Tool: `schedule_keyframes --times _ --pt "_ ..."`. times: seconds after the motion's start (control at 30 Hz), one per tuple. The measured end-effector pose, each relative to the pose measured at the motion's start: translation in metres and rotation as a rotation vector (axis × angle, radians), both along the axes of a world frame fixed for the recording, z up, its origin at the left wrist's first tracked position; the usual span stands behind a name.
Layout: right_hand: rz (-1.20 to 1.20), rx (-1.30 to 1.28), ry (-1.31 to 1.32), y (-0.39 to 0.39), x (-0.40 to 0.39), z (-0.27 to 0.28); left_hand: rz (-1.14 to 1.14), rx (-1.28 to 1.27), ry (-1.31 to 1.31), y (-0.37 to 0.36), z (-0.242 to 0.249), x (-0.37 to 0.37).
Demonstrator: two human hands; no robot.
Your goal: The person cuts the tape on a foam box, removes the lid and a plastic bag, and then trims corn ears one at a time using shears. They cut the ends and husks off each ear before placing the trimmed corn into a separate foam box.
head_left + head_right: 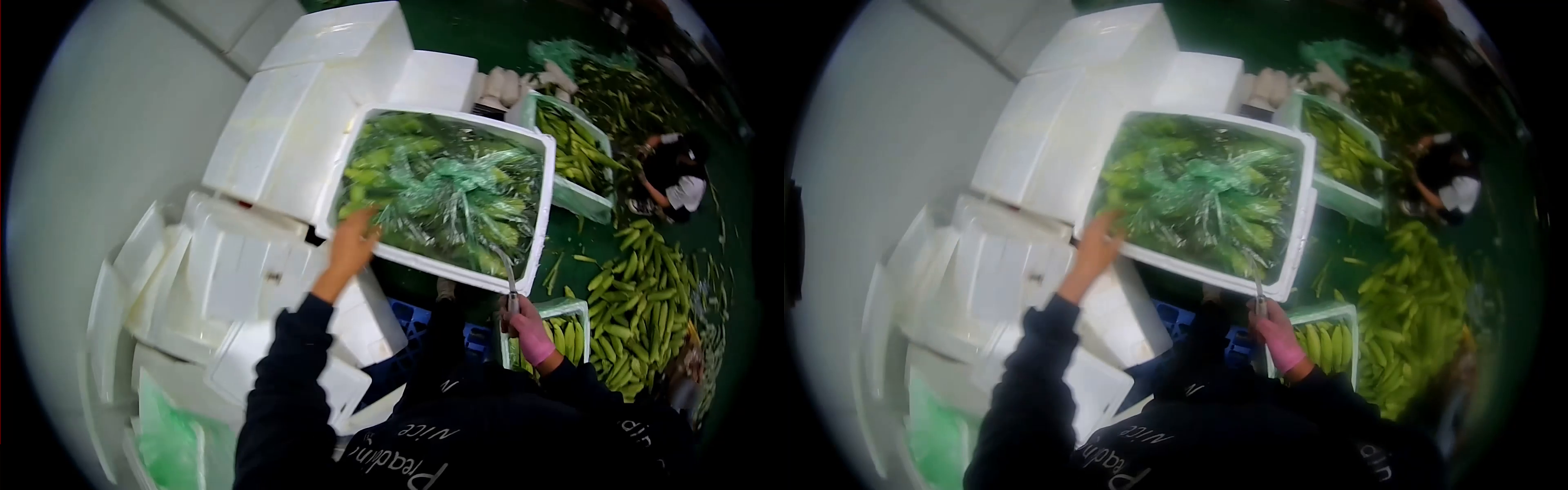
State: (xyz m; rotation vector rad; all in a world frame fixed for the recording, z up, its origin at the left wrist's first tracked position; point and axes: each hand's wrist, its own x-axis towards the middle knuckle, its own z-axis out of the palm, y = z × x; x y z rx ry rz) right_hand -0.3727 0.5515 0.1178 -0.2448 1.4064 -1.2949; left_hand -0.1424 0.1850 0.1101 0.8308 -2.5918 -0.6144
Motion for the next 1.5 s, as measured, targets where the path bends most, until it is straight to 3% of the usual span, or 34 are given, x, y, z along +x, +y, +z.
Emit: schedule_keyframes --times 0.07,0.13,0.23,0.27,0.33,0.4,0.43,0.47,0.5,0.6,0.63,0.67,0.73,0.77,0.8,0.83,0.87,0.93,1.0,1.03,1.07,1.1,1.13,1.17,1.2,1.23,1.27,1.3,1.33,1.37,1.4,1.43,1.47,1.5 --pt "-0.059 0.159 0.038 -0.009 -0.022 0.014 -0.014 0.077 -0.022 0.016 -0.022 -0.104" --pt "-0.124 0.233 0.099 -0.027 -0.023 0.017 0.066 -0.161 -0.104 0.024 -0.042 -0.159" --pt "-0.253 0.234 0.226 -0.052 -0.047 0.023 -0.185 0.243 -0.308 0.024 -0.057 -0.187" --pt "-0.307 0.225 0.291 -0.056 -0.052 0.023 -0.201 0.274 -0.173 0.029 -0.059 -0.171" --pt "-0.423 0.183 0.384 -0.051 -0.064 0.013 -0.224 0.329 0.083 0.053 -0.017 -0.091" --pt "-0.403 0.202 0.370 -0.052 -0.075 0.015 -0.305 0.234 -0.099 0.064 0.027 -0.011" --pt "-0.375 0.222 0.366 -0.051 -0.077 0.010 -0.173 0.482 -0.415 0.086 0.005 0.074" --pt "-0.368 0.193 0.352 -0.058 -0.075 0.009 -0.185 0.460 -0.526 0.111 0.033 0.115" --pt "-0.360 0.166 0.335 -0.071 -0.070 0.010 -0.275 0.371 -0.467 0.148 -0.005 0.222" --pt "-0.274 0.030 0.378 -0.117 -0.056 0.007 -0.233 0.807 -1.020 0.215 -0.008 0.375" --pt "-0.207 0.002 0.438 -0.136 -0.055 0.004 -0.223 0.921 -1.181 0.225 -0.013 0.404" --pt "0.027 -0.121 0.899 -0.157 -0.063 0.008 -0.217 0.985 -1.262 0.227 -0.018 0.411" --pt "0.216 -0.088 0.891 -0.191 -0.044 0.017 -0.169 0.894 -1.144 0.217 -0.036 0.391" --pt "0.369 -0.144 1.075 -0.199 -0.043 -0.002 -0.081 0.723 -0.910 0.208 -0.046 0.367" --pt "0.520 -0.197 1.257 -0.206 -0.040 -0.021 0.138 0.521 -0.350 0.168 -0.002 0.232" --pt "0.423 -0.105 1.139 -0.206 -0.045 -0.024 0.182 0.393 -0.204 0.138 0.030 0.132" --pt "0.329 -0.012 1.021 -0.199 -0.055 -0.026 0.257 0.634 0.045 0.128 0.036 0.074" --pt "0.034 0.097 0.815 -0.178 -0.100 -0.029 -0.050 0.591 0.296 0.122 0.024 -0.002" --pt "0.286 0.201 1.949 -0.111 -0.201 -0.027 0.020 0.827 0.477 0.114 -0.005 -0.062" --pt "-0.069 0.292 1.486 -0.094 -0.236 -0.004 0.014 0.945 0.623 0.097 -0.013 -0.089" --pt "-0.527 0.274 1.055 -0.077 -0.271 0.019 0.201 1.042 0.564 0.076 -0.021 -0.101" --pt "-0.719 0.331 0.972 -0.040 -0.303 0.024 0.255 0.898 0.349 0.044 -0.091 -0.089" --pt "-0.903 0.373 0.886 -0.006 -0.339 0.030 0.275 0.474 0.123 0.022 -0.104 -0.082" --pt "-0.960 0.143 0.882 -0.027 -0.319 0.065 0.240 0.251 0.025 0.007 -0.085 -0.078" --pt "-1.011 -0.087 0.863 -0.067 -0.273 0.099 0.297 0.473 -0.025 -0.005 -0.068 -0.078" --pt "-0.847 -0.153 0.702 -0.098 -0.228 0.106 0.232 0.412 -0.174 -0.015 -0.072 -0.075" --pt "-0.612 -0.033 0.512 -0.089 -0.210 0.048 0.162 0.351 -0.328 -0.022 -0.075 -0.072" --pt "-0.319 0.159 0.664 -0.108 -0.175 -0.001 0.098 0.322 -0.412 -0.021 -0.071 -0.067" --pt "0.028 0.306 1.072 -0.133 -0.130 -0.028 0.033 0.285 -0.483 -0.020 -0.069 -0.061" --pt "0.198 0.376 1.306 -0.154 -0.099 -0.038 -0.032 0.238 -0.548 -0.026 -0.067 -0.059" --pt "0.157 0.348 1.322 -0.171 -0.088 -0.032 0.072 0.258 -0.537 -0.034 -0.056 -0.055" --pt "-0.072 0.130 1.115 -0.192 -0.088 -0.016 0.174 0.280 -0.525 -0.043 -0.044 -0.047" --pt "-0.229 0.217 1.103 -0.185 -0.113 -0.036 0.160 0.136 -0.409 -0.055 -0.044 -0.032" --pt "-0.151 0.333 1.461 -0.180 -0.146 -0.041 0.248 0.167 -0.317 -0.070 -0.038 -0.029"
